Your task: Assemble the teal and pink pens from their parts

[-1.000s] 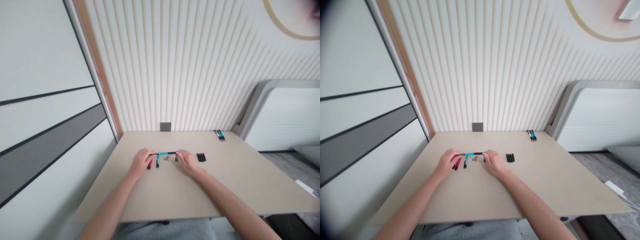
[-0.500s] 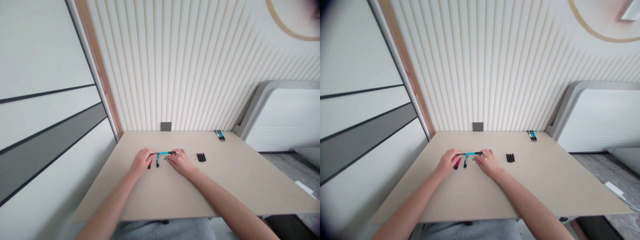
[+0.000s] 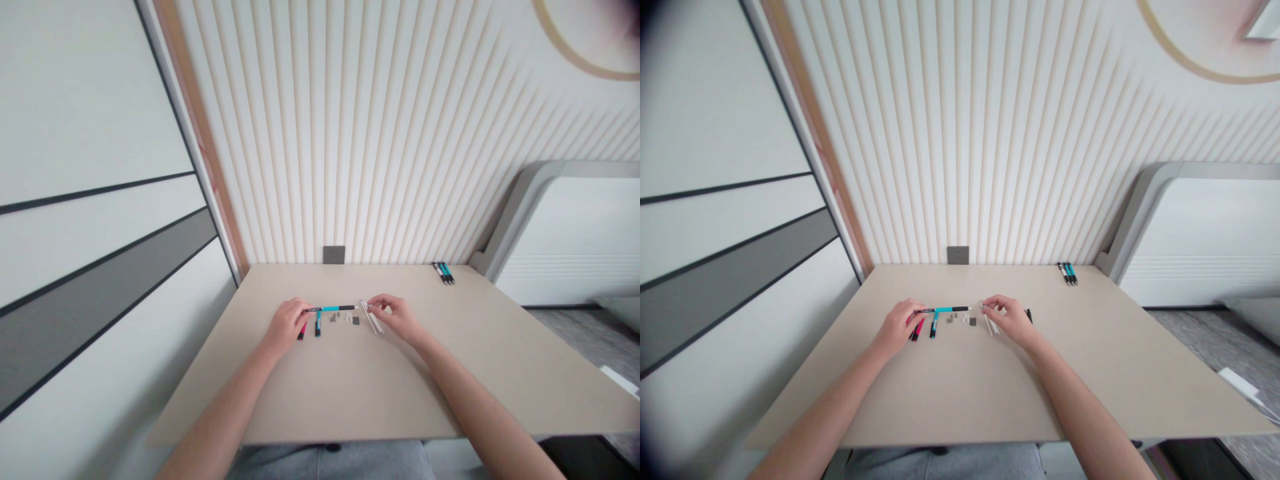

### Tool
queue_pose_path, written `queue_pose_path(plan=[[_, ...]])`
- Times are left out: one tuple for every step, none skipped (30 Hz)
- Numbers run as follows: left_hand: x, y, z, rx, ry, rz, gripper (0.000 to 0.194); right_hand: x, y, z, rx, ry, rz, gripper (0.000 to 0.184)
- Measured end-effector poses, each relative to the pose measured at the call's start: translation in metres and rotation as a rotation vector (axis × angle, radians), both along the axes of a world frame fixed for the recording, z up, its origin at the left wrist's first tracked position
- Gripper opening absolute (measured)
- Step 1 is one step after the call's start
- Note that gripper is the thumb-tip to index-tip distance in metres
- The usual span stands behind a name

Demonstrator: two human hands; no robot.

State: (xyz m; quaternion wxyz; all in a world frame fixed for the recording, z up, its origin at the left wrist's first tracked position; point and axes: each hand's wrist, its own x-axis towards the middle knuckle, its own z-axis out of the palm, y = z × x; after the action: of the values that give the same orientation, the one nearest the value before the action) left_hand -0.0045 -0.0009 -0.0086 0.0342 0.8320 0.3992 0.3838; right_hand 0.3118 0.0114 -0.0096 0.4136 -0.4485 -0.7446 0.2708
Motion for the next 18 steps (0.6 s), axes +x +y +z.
queue_pose_path(plan=[[0.0,0.0,0.0,0.002,0.0,-0.003,0.009,-0.001,0.0,0.001,-0.018,0.036,0.019,0.027],[0.0,0.0,0.0,0.007,-0.003,-0.004,0.009,-0.003,-0.001,0.002,-0.033,0.064,0.038,0.028],[0.001,0.001,0.0,0.013,-0.006,-0.005,0.009,-0.006,-0.003,0.002,-0.047,0.085,0.056,0.029],[0.001,0.001,0.0,0.017,-0.008,-0.004,0.009,-0.01,-0.005,0.003,-0.057,0.099,0.069,0.029],[0.001,0.001,0.0,0.02,-0.009,-0.004,0.008,-0.013,-0.006,0.003,-0.064,0.111,0.076,0.029],[0.001,0.001,0.0,0.022,-0.009,-0.003,0.008,-0.016,-0.008,0.003,-0.069,0.12,0.079,0.029],[0.001,0.001,0.0,0.022,-0.008,-0.002,0.008,-0.018,-0.009,0.003,-0.071,0.13,0.078,0.029],[0.001,0.001,-0.001,0.021,-0.006,-0.001,0.008,-0.019,-0.01,0.003,-0.073,0.138,0.073,0.029],[0.001,0.001,-0.001,0.019,-0.004,-0.001,0.008,-0.02,-0.01,0.002,-0.074,0.145,0.065,0.029],[0.001,0.001,-0.001,0.018,-0.002,-0.001,0.008,-0.02,-0.01,0.001,-0.076,0.149,0.056,0.029],[0.001,0.001,-0.001,0.016,0.001,-0.001,0.008,-0.02,-0.009,0.0,-0.079,0.152,0.047,0.03],[0.001,0.001,-0.001,0.013,0.003,0.0,0.008,-0.019,-0.008,-0.001,-0.082,0.156,0.038,0.031],[0.001,0.0,-0.001,0.012,0.004,0.002,0.008,-0.018,-0.007,-0.002,-0.085,0.162,0.028,0.032],[0.001,0.0,0.0,0.013,0.004,0.004,0.008,-0.017,-0.006,-0.002,-0.09,0.169,0.022,0.033],[0.001,0.0,0.0,0.015,0.001,0.006,0.008,-0.017,-0.005,-0.003,-0.097,0.181,0.022,0.034],[0.001,0.0,0.0,0.019,-0.001,0.006,0.008,-0.016,-0.005,-0.003,-0.105,0.195,0.026,0.035],[0.002,0.0,0.0,0.023,-0.003,0.005,0.008,-0.016,-0.005,-0.004,-0.115,0.212,0.035,0.035],[0.002,0.0,-0.001,0.025,-0.003,0.003,0.008,-0.016,-0.004,-0.003,-0.126,0.23,0.046,0.036]])
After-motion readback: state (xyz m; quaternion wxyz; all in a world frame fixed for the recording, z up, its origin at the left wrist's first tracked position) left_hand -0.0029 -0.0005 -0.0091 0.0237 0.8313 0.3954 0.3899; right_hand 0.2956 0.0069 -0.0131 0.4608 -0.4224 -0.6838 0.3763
